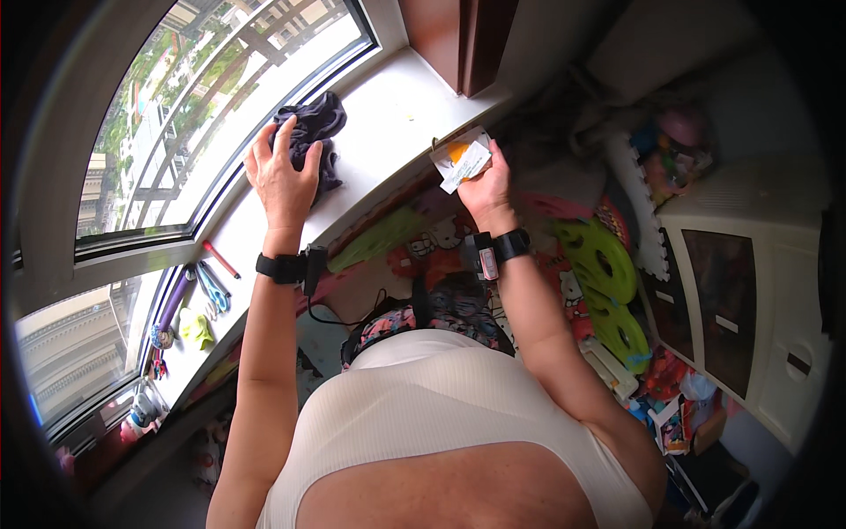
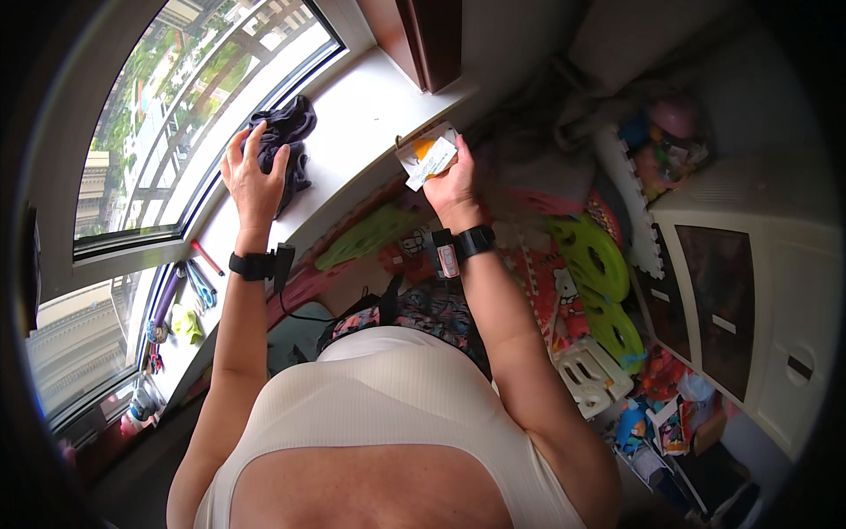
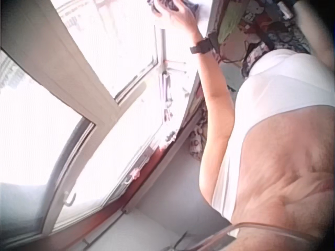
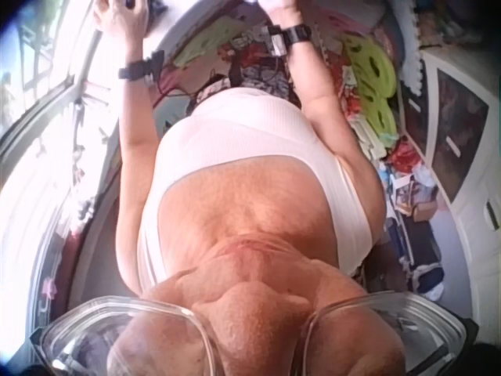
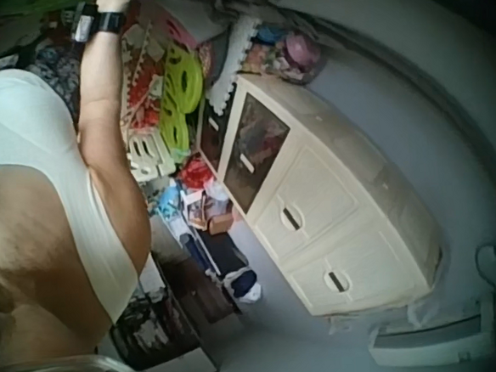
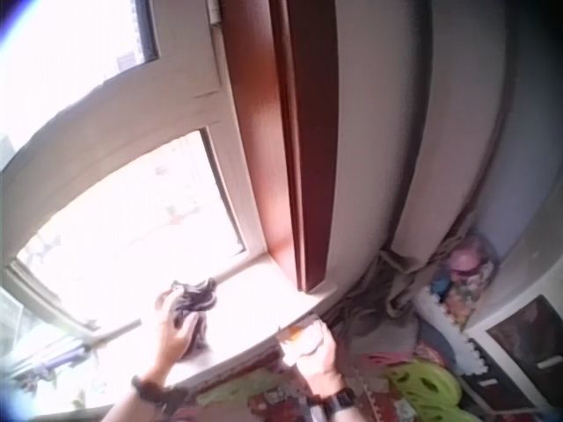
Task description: Organizing various small items including fabric, pens, and flashcards on a windowsill.
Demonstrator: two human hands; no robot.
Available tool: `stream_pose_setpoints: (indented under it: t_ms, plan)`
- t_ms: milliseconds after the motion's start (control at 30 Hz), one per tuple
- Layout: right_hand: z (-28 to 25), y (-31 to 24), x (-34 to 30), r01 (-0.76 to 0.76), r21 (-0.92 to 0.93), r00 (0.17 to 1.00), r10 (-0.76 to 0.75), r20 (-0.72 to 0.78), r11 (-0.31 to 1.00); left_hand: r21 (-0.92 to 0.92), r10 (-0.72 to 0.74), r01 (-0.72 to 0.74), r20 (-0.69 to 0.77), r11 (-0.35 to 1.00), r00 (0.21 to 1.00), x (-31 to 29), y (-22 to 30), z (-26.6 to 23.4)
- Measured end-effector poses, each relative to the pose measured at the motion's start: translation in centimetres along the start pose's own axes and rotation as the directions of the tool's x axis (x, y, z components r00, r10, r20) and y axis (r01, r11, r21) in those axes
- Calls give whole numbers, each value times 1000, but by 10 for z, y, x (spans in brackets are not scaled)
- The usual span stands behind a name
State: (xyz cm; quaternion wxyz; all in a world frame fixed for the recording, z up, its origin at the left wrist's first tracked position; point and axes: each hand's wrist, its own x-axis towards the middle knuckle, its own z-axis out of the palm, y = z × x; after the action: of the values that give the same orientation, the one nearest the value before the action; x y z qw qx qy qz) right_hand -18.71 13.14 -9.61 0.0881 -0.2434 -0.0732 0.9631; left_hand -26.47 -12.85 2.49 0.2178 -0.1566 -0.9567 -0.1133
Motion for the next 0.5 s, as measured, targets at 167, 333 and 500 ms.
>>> stream_pose_setpoints:
  t_ms: [167,333,500]
  plan:
    - [-9,1,3,-37,-22,997,38,61,999,-28,-25,28,104,999,994,15,-29,17]
    - [-6,-1,0,-59,-26,998,59,15,998,-135,57,-33,171,990,984,16,40,49]
    - [-4,-2,3,-113,-7,993,113,-37,994,-47,80,-72,195,996,977,74,85,84]
